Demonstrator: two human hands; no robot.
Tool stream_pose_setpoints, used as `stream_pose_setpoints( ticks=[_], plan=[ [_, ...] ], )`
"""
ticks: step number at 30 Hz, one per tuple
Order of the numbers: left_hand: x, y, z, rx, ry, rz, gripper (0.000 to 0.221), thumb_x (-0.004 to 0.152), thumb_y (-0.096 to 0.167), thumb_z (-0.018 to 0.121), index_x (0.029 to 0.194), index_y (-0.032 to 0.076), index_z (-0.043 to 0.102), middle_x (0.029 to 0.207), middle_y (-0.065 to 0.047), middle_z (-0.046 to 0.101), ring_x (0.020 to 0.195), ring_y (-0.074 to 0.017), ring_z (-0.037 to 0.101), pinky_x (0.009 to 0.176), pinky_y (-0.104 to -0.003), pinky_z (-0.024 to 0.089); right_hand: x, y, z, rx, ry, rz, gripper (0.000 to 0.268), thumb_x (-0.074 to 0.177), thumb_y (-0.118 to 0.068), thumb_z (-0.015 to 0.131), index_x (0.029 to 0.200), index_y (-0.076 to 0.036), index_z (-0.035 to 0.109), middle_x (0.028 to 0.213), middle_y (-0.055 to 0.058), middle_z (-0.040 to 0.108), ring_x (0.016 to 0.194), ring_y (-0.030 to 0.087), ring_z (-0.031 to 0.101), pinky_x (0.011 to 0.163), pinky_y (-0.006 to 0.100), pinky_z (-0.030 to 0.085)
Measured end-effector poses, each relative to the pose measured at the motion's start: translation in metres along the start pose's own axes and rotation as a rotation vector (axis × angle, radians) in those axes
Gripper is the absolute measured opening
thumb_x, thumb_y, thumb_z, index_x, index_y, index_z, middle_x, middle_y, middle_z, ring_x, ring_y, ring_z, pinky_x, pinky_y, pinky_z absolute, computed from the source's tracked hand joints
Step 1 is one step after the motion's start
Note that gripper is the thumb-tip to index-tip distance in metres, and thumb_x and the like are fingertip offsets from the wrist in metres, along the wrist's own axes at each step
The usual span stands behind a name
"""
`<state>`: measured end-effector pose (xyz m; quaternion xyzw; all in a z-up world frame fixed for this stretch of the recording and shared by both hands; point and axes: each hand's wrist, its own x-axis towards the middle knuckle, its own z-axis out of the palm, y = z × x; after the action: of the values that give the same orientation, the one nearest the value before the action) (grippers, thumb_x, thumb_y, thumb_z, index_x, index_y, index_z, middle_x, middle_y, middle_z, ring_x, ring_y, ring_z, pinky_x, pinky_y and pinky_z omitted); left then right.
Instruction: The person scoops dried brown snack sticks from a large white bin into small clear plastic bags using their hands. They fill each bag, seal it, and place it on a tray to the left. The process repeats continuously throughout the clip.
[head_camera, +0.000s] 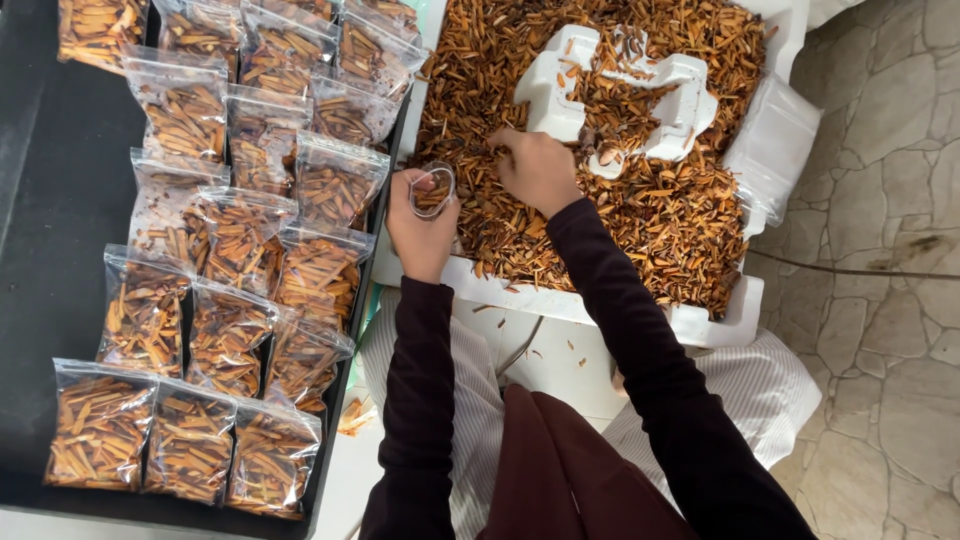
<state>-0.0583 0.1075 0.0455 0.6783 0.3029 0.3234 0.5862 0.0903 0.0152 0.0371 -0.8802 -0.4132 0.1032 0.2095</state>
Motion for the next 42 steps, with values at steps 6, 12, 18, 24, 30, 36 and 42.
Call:
stream_pose_setpoints(
  ticks=[6,12,18,24,30,36,42],
  plan=[
    [0.002,-0.012,0.001,-0.005,0.001,-0.041,0.029,0.069,-0.009,0.058,0.087,0.01,0.045,0.081,-0.011,0.053,0.082,-0.028,0.059,0.057,-0.04,0.047,0.015,-0.008,0.024,-0.162,-0.225,-0.025,0.032,0.082,-0.011,0.059,0.113,-0.012,0.06,0.085,0.017,0.067,0.059,0.027,0.064,0.052,0.042,0.055],
    [0.005,-0.011,0.002,-0.012,0.017,-0.069,0.031,0.066,-0.009,0.059,0.086,0.011,0.046,0.08,-0.009,0.054,0.081,-0.0248,0.059,0.056,-0.034,0.045,0.031,0.016,0.063,-0.345,-0.232,-0.043,0.024,0.087,-0.021,0.055,0.11,-0.015,0.063,0.075,0.01,0.067,0.054,0.023,0.063,0.042,0.035,0.053],
    [0.004,0.0,0.002,-0.073,-0.02,-0.076,0.029,0.07,-0.01,0.056,0.085,0.012,0.044,0.082,-0.009,0.052,0.086,-0.0241,0.056,0.074,-0.028,0.04,0.012,0.019,0.048,-0.105,-0.025,-0.141,0.018,0.089,-0.021,0.057,0.099,-0.008,0.066,0.073,0.009,0.066,0.061,0.026,0.064,0.051,0.034,0.052],
    [-0.002,0.001,0.005,-0.058,-0.047,-0.018,0.031,0.071,-0.011,0.056,0.087,0.012,0.043,0.084,-0.008,0.048,0.088,-0.0252,0.054,0.073,-0.03,0.042,-0.013,0.037,0.021,0.705,0.175,-0.049,0.025,0.098,-0.025,0.049,0.081,-0.011,0.061,0.054,0.0,0.046,0.052,0.009,0.045,0.052,0.025,0.042],
    [-0.008,-0.004,0.018,-0.044,-0.068,-0.024,0.033,0.07,-0.011,0.057,0.086,0.013,0.042,0.084,-0.005,0.046,0.09,-0.0226,0.052,0.069,-0.045,0.047,-0.059,0.059,-0.007,1.742,0.089,0.435,0.016,0.089,-0.022,0.035,0.077,-0.012,0.037,0.064,-0.005,0.02,0.056,0.008,0.027,0.049,0.021,0.025],
    [-0.019,-0.003,0.033,-0.162,-0.026,0.042,0.032,0.068,-0.008,0.06,0.086,0.013,0.043,0.087,-0.005,0.048,0.092,-0.0196,0.051,0.074,-0.044,0.046,-0.096,0.098,-0.005,2.035,0.199,0.464,0.018,0.078,-0.027,0.041,0.073,-0.01,0.038,0.063,0.0,0.028,0.057,0.011,0.036,0.05,0.023,0.028],
    [-0.045,0.008,0.046,-0.162,-0.074,0.159,0.033,0.066,-0.012,0.057,0.081,0.013,0.042,0.081,-0.004,0.047,0.083,-0.0176,0.05,0.082,-0.03,0.037,-0.121,0.088,-0.021,2.084,0.318,0.537,0.035,0.092,-0.025,0.036,0.103,0.004,0.052,0.086,0.014,0.053,0.081,0.02,0.054,0.074,0.029,0.047]
  ],
)
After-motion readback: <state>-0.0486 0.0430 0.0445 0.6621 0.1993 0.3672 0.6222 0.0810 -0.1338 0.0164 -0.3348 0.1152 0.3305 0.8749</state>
